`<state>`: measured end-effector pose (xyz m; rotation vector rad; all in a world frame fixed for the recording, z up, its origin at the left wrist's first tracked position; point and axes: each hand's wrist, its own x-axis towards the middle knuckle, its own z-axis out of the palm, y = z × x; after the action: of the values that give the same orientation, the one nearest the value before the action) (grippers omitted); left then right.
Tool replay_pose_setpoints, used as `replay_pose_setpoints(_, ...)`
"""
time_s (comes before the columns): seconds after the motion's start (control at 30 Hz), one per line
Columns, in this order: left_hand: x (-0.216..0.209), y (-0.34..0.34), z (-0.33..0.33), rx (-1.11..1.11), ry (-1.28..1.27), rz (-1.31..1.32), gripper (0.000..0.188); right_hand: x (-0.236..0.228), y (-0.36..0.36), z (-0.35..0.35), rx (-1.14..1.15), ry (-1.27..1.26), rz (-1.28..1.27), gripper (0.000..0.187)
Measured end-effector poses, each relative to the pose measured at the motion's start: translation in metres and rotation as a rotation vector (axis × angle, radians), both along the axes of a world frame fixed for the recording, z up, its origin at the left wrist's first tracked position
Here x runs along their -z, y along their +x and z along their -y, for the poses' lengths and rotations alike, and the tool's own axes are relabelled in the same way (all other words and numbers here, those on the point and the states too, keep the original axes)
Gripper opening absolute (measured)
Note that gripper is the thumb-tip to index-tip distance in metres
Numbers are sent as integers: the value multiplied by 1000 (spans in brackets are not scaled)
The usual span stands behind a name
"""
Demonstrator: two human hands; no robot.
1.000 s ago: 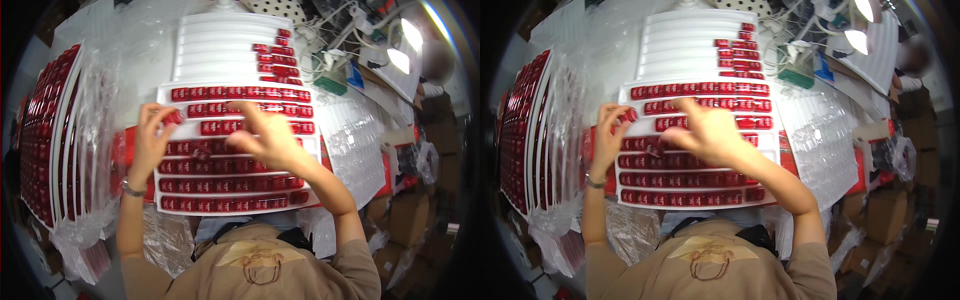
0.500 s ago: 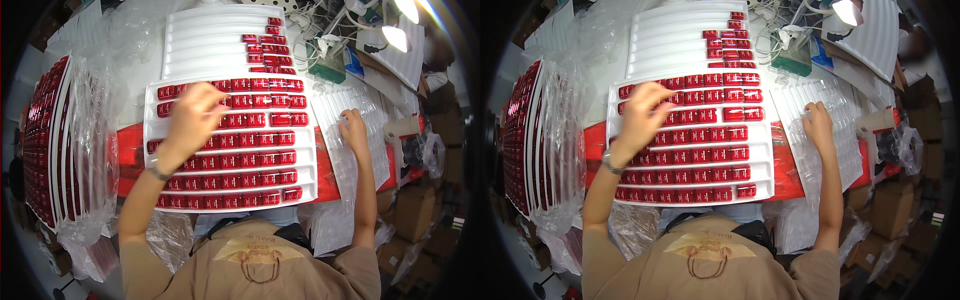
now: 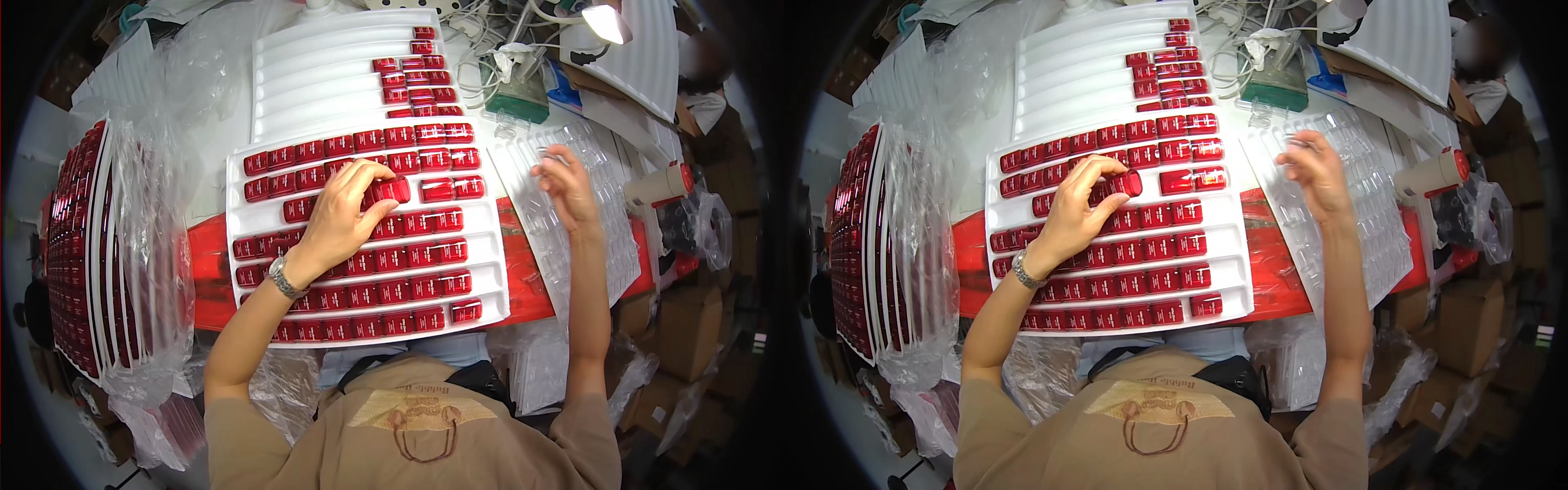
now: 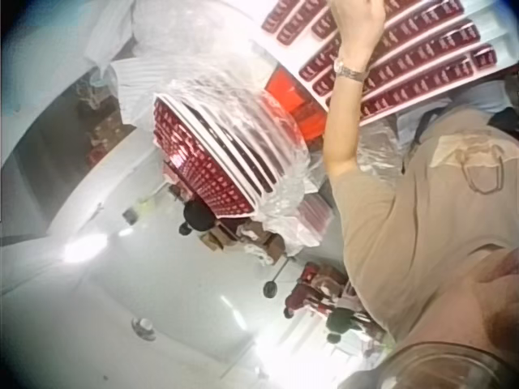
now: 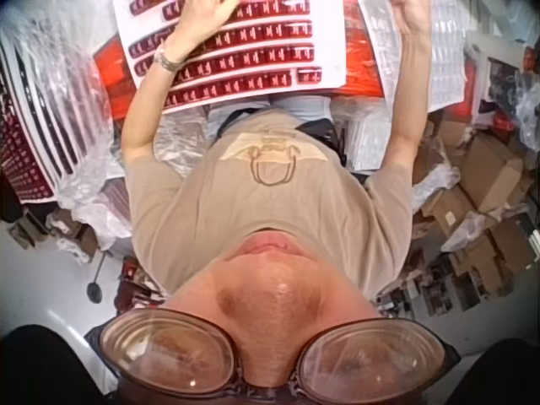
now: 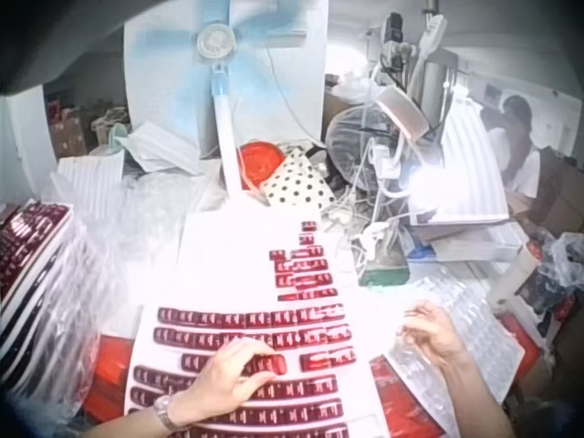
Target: Sort small red plastic items into a tray and package them into individual plastic bags.
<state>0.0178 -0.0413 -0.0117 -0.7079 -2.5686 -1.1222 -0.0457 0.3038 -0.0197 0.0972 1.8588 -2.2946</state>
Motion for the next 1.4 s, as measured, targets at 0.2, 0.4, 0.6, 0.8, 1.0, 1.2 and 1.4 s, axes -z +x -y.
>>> replay_pose_setpoints(0.2,5,13,-10,17,551,326,28,-38,41,139,-92,-122,-294,17)
replay_pose_setpoints(0.4,1,21,-21,-14,793,375,28,-29,44,164,-49,297,-743,21)
replay_pose_setpoints(0.6,4,-5,-4,-55,-200,-40,26,-17,29,121,-159,161,-263,20)
replay_pose_setpoints(0.8,16,-13,-7,-71,-175,-31,30,-18,30,110,-193,-33,-149,32)
replay_pose_setpoints(1.0,0,11,43,-105,-303,53,37,-13,37,102,-203,-14,-153,29)
replay_pose_setpoints(1.2,-2,9,53,-59,-278,-34,27,-23,47,141,-353,-35,-89,28)
replay_pose_setpoints(1.4,-11,18,48,117,119,231,26,-15,51,179,-424,192,-353,28)
